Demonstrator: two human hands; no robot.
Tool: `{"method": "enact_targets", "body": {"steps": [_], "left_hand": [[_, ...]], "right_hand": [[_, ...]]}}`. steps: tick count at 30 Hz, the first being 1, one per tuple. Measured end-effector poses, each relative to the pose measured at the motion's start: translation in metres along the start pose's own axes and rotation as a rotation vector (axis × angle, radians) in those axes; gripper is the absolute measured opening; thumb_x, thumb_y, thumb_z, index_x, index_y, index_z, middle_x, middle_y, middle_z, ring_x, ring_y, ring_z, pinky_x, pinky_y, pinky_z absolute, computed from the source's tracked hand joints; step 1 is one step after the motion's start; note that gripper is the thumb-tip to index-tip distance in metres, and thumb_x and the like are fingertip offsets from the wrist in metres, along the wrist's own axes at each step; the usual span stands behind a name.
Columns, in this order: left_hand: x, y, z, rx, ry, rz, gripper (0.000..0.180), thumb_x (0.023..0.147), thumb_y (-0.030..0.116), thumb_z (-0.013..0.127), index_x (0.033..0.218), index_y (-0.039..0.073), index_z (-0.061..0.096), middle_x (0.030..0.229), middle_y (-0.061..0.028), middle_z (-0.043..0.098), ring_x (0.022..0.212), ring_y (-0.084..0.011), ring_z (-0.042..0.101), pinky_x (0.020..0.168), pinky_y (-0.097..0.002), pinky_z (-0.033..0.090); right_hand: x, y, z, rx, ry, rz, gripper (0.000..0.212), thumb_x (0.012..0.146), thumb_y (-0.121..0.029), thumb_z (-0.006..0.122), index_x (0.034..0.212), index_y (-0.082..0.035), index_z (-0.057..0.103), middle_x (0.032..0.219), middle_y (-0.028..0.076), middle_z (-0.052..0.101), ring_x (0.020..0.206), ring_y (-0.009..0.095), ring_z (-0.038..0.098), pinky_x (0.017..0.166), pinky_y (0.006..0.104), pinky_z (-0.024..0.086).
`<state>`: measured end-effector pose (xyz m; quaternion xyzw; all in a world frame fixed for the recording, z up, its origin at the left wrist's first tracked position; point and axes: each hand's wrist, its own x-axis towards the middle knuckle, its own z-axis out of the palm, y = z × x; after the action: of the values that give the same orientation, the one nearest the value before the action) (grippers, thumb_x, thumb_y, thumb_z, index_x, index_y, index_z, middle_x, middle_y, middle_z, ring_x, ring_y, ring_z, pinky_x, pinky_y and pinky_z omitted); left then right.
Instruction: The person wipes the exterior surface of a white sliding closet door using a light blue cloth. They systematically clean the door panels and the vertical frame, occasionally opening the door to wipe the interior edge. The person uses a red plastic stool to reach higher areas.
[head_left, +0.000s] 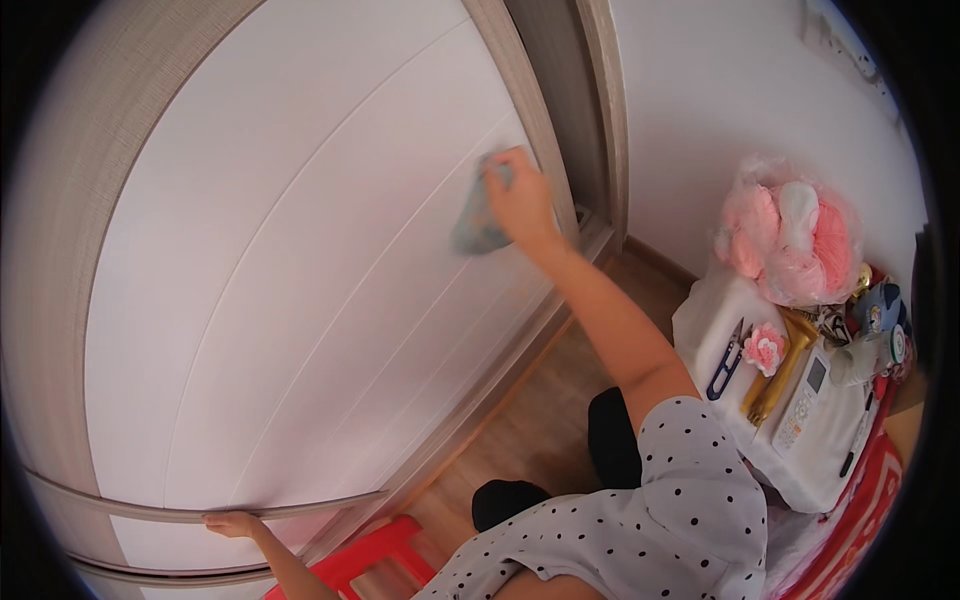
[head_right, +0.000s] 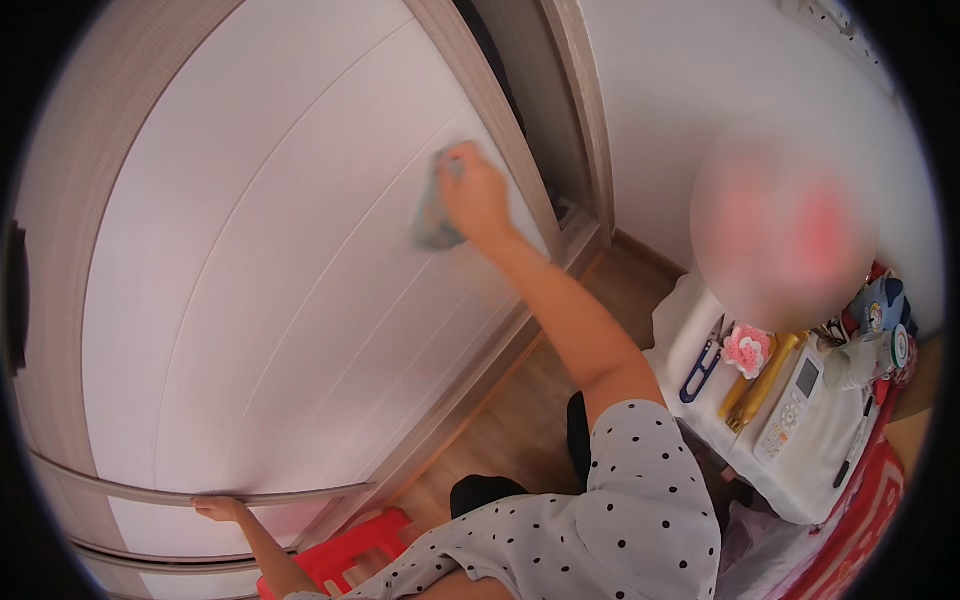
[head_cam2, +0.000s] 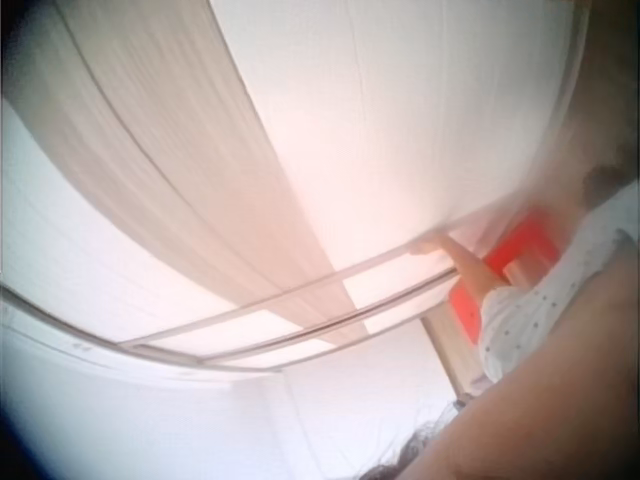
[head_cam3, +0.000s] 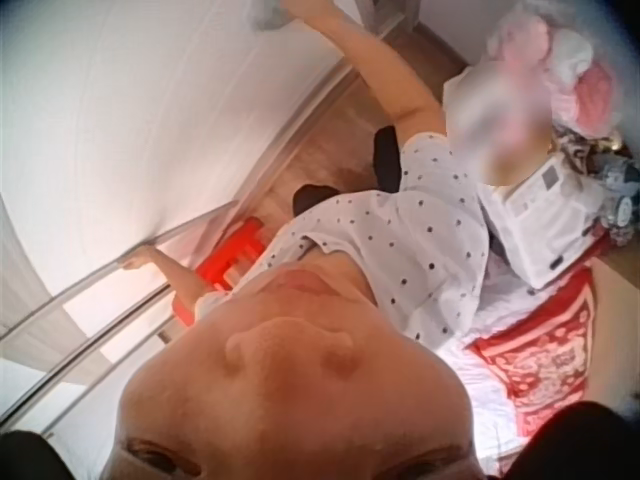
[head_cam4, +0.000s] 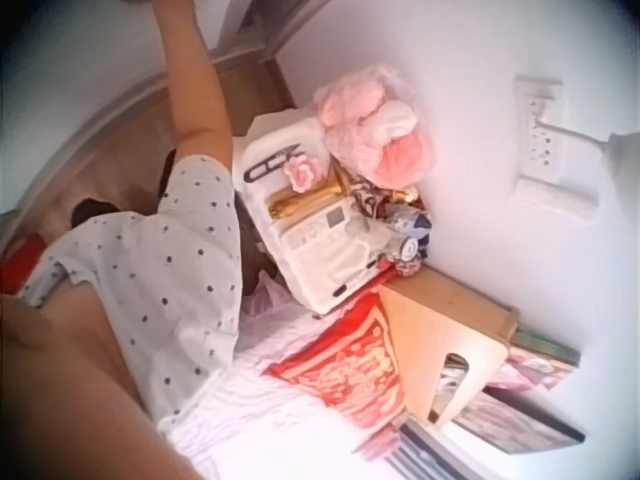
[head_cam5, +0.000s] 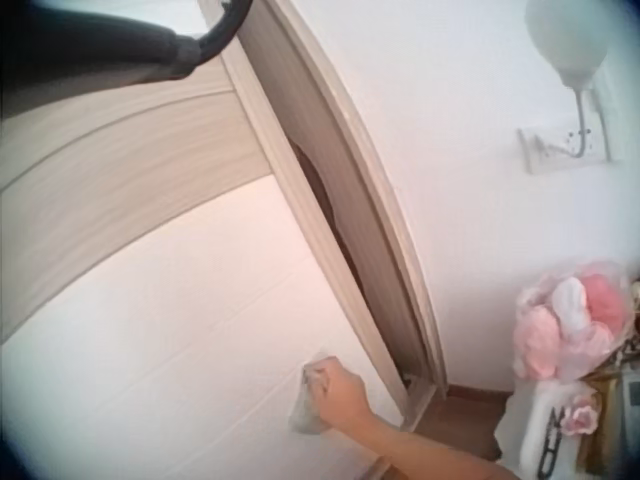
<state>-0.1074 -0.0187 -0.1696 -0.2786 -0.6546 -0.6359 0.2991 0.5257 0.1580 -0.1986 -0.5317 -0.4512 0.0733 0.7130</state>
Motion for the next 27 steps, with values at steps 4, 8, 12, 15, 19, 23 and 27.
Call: {"method": "enact_targets", "body": {"steps": [4,8,12,15,19,23,27], "left_hand": [[-0.011,0.015,0.007,0.020,0.033,-0.081,0.058,0.093,0.046,0.026,0.108,-0.006,0.048,0.107,-0.0233,0.051,0.097,-0.0345,0.050,0.085,-0.0405,0.040],[-0.003,0.005,-0.002,0.010,0.015,-0.033,0.059,0.093,0.046,0.025,0.107,-0.006,0.048,0.107,-0.0240,0.051,0.096,-0.0351,0.050,0.084,-0.0408,0.041],[0.001,-0.007,0.007,0.063,0.041,0.031,0.059,0.093,0.045,0.026,0.106,-0.008,0.048,0.107,-0.0253,0.051,0.095,-0.0356,0.050,0.084,-0.0404,0.041],[0.004,-0.004,0.001,0.035,0.004,-0.011,0.061,0.093,0.046,0.025,0.107,-0.009,0.047,0.109,-0.0263,0.050,0.097,-0.0362,0.049,0.084,-0.0410,0.041],[-0.005,0.004,0.004,0.046,0.023,-0.019,0.060,0.093,0.045,0.026,0.108,-0.009,0.047,0.109,-0.0249,0.050,0.097,-0.0354,0.049,0.084,-0.0405,0.041],[-0.007,0.010,0.009,0.013,0.022,-0.044,0.061,0.093,0.046,0.027,0.111,-0.008,0.047,0.112,-0.0251,0.050,0.100,-0.0363,0.049,0.086,-0.0407,0.041],[0.002,-0.004,-0.002,0.042,-0.014,-0.069,0.062,0.092,0.047,0.027,0.114,-0.008,0.047,0.113,-0.0269,0.049,0.103,-0.0388,0.049,0.088,-0.0416,0.041]], "right_hand": [[-0.013,0.019,0.001,-0.086,0.060,-0.132,0.009,0.075,-0.009,0.059,0.082,-0.008,0.054,0.071,0.012,0.058,0.058,0.030,0.057,0.054,0.0368,0.044],[-0.024,0.015,0.003,-0.073,-0.006,-0.214,0.010,0.075,-0.009,0.060,0.083,-0.008,0.054,0.070,0.012,0.058,0.056,0.030,0.056,0.052,0.0359,0.043],[-0.009,0.019,-0.002,-0.070,0.077,-0.029,0.011,0.074,-0.009,0.061,0.083,-0.008,0.053,0.069,0.012,0.058,0.054,0.029,0.055,0.051,0.0358,0.043],[-0.013,0.010,-0.011,-0.113,-0.113,-0.122,0.011,0.075,-0.009,0.061,0.082,-0.007,0.053,0.064,0.013,0.057,0.054,0.029,0.055,0.051,0.0361,0.043],[0.002,0.018,-0.021,-0.148,-0.005,0.049,0.012,0.076,-0.011,0.064,0.081,-0.006,0.054,0.057,0.013,0.054,0.047,0.026,0.052,0.046,0.0335,0.040],[-0.013,0.015,-0.011,-0.073,-0.121,-0.125,0.013,0.077,-0.013,0.063,0.082,-0.005,0.054,0.058,0.014,0.056,0.052,0.029,0.055,0.049,0.0364,0.042],[0.027,0.034,-0.025,-0.158,0.062,-0.040,0.015,0.077,-0.016,0.061,0.082,-0.003,0.054,0.063,0.015,0.059,0.059,0.032,0.059,0.055,0.0393,0.045]]}}
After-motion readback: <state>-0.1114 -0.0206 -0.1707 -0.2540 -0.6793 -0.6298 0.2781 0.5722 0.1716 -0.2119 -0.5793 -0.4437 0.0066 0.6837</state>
